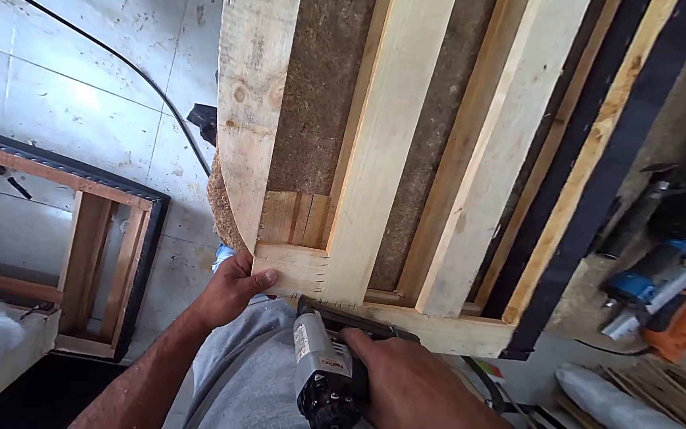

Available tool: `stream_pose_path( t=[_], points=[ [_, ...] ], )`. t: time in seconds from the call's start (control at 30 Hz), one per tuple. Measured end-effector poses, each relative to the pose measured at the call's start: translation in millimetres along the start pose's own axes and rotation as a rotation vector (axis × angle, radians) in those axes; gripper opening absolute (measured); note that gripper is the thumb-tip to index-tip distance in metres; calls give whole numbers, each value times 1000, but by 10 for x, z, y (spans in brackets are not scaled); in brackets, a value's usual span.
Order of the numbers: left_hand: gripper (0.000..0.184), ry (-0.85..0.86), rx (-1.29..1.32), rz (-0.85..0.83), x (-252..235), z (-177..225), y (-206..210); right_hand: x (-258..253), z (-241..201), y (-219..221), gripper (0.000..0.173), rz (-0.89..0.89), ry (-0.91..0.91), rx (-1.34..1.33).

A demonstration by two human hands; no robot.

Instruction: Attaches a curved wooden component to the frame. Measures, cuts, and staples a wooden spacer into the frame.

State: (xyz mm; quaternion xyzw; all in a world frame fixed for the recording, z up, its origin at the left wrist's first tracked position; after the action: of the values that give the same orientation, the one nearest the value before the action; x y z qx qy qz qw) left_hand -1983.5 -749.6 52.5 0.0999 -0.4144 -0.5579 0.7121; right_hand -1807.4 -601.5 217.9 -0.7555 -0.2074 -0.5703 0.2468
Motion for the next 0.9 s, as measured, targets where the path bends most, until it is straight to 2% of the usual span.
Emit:
stream_pose_path(
  t=[0.3, 0.4, 0.57, 0.7, 0.83, 0.9],
  points=[
    [15, 27, 37, -16, -14, -7, -11, 44, 87, 24, 53, 28, 21, 1],
    [14, 32, 39, -15, -14, -6, -16, 44, 138, 35, 60, 13, 21, -20],
    [11, 23, 16, 4, -13, 19, 8, 96, 212, 113, 60, 24, 38, -60],
    [18, -2, 24, 25, 21, 13, 46, 183, 343, 126, 65, 132, -68, -202],
    [25, 50, 97, 35, 44, -7, 11, 233, 197, 2, 43, 390, -216, -535],
    [28, 65, 119, 18, 33, 35, -13, 96, 47, -10, 39, 458, -312, -709]
  ],
)
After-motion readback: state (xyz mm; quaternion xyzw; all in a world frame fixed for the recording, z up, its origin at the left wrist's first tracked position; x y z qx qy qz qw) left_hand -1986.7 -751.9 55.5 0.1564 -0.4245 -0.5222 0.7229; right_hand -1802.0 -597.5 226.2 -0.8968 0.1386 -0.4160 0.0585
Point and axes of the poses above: each hand's wrist, its own x-axis away from the middle knuckle, its own y-axis out of the palm, z = x × y, the point moved 3 cm from there along -x, towards the middle knuckle, and after that the axes turned 5 degrees about -z, right-handed, at the moved point
